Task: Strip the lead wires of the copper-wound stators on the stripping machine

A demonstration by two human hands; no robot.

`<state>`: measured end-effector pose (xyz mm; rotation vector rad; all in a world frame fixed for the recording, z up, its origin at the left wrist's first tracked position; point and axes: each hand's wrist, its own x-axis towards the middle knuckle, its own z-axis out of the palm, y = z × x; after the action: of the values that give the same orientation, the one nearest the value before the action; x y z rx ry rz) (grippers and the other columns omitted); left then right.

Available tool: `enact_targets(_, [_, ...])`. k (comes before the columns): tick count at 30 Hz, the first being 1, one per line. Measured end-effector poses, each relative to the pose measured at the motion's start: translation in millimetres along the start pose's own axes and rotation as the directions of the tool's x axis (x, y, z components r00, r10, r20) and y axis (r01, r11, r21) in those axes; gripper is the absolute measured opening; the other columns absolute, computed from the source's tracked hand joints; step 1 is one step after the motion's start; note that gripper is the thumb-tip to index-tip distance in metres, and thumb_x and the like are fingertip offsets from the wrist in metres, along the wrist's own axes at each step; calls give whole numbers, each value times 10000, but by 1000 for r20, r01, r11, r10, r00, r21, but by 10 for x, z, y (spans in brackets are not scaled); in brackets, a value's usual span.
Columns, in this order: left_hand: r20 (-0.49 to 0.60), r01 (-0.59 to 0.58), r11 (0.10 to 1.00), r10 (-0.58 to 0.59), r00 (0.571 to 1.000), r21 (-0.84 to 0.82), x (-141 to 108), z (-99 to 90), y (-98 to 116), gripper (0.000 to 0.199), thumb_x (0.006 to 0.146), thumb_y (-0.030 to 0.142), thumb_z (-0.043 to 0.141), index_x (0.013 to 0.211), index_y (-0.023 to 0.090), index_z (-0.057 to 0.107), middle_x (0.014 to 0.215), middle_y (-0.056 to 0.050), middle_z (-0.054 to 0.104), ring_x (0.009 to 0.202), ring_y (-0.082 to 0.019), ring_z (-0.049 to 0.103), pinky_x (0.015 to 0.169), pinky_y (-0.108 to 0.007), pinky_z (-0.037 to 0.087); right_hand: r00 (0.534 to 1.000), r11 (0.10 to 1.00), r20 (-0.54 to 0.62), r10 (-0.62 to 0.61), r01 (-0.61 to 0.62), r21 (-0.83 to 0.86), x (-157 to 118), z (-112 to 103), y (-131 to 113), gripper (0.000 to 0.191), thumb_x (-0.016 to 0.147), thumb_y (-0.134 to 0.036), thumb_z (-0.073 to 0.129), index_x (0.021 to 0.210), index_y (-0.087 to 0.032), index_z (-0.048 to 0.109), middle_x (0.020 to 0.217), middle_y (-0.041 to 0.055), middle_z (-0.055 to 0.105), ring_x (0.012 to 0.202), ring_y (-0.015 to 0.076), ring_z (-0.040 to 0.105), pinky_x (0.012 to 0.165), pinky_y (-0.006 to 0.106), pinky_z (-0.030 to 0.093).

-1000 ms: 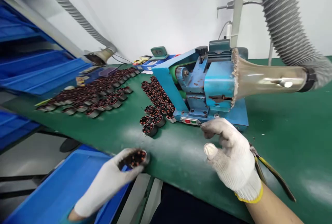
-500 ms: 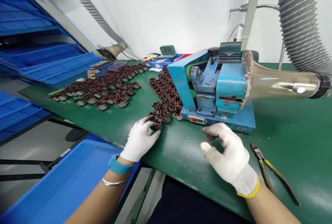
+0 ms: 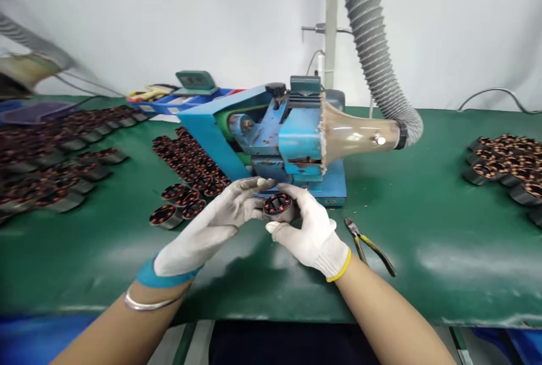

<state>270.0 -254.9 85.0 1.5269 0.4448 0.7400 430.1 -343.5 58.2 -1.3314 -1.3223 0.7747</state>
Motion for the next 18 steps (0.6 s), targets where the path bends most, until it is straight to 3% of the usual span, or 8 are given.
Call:
enact_targets(2, [106, 65, 997, -61, 993, -35, 125, -60, -27, 656, 637, 279, 782, 1260, 262, 574, 1389, -133, 549, 1170, -322, 615, 905, -449, 578, 997, 998, -22, -68, 68, -2, 24, -49, -8, 568, 820, -272, 655, 1359, -231, 483, 1205, 67, 624, 1050, 241, 625, 953, 398, 524])
enact_targets(5, [152, 88, 992, -101, 983, 90, 204, -47, -96, 675, 644, 196, 784, 1287, 238, 582, 1340, -131, 598, 1241, -311, 576, 1022, -449, 518, 974, 946, -37, -224, 208, -248, 24, -48, 23, 533, 854, -319, 627, 1365, -235, 502, 1323, 77, 548, 1178, 265, 555, 1029, 409, 467])
enact_targets(10, [49, 18, 990, -24, 998, 136, 152, 23, -274, 595, 682, 244, 766, 1247, 165, 596, 1275, -155, 641, 1166, -306, 627, 1003, -454, 529, 949, 803, -5, -314, 263, -536, 23, -27, 46, 490, 928, -392, 526, 1376, -194, 516, 1279, 141, 547, 1134, 303, 554, 953, 451, 495])
enact_targets(13, [-14, -27, 969, 31, 999, 245, 128, 38, -322, 533, 664, 264, 762, 1169, 161, 626, 1183, -139, 688, 1082, -302, 665, 940, -435, 562, 910, 728, 46, -413, 360, -584, 49, -61, -4, 438, 912, -390, 557, 1278, -152, 597, 1233, 171, 582, 1132, 339, 546, 941, 498, 478])
enact_targets(16, [-44, -57, 916, 81, 996, 397, 126, 83, -274, 406, 643, 253, 731, 1035, 170, 665, 1048, -106, 732, 968, -286, 699, 869, -403, 587, 913, 817, 11, -408, 370, -443, 66, -70, -27, 269, 938, -296, 489, 1092, -179, 676, 1053, 123, 663, 991, 273, 610, 882, 435, 500])
enact_targets(18, [-31, -72, 891, 96, 995, 449, 123, 122, -227, 298, 646, 238, 695, 939, 183, 681, 946, -79, 747, 868, -264, 714, 792, -369, 603, 967, 955, -117, -227, 197, -222, 80, -50, -4, 237, 937, -308, 479, 925, -188, 683, 892, 81, 670, 845, 217, 622, 779, 361, 521])
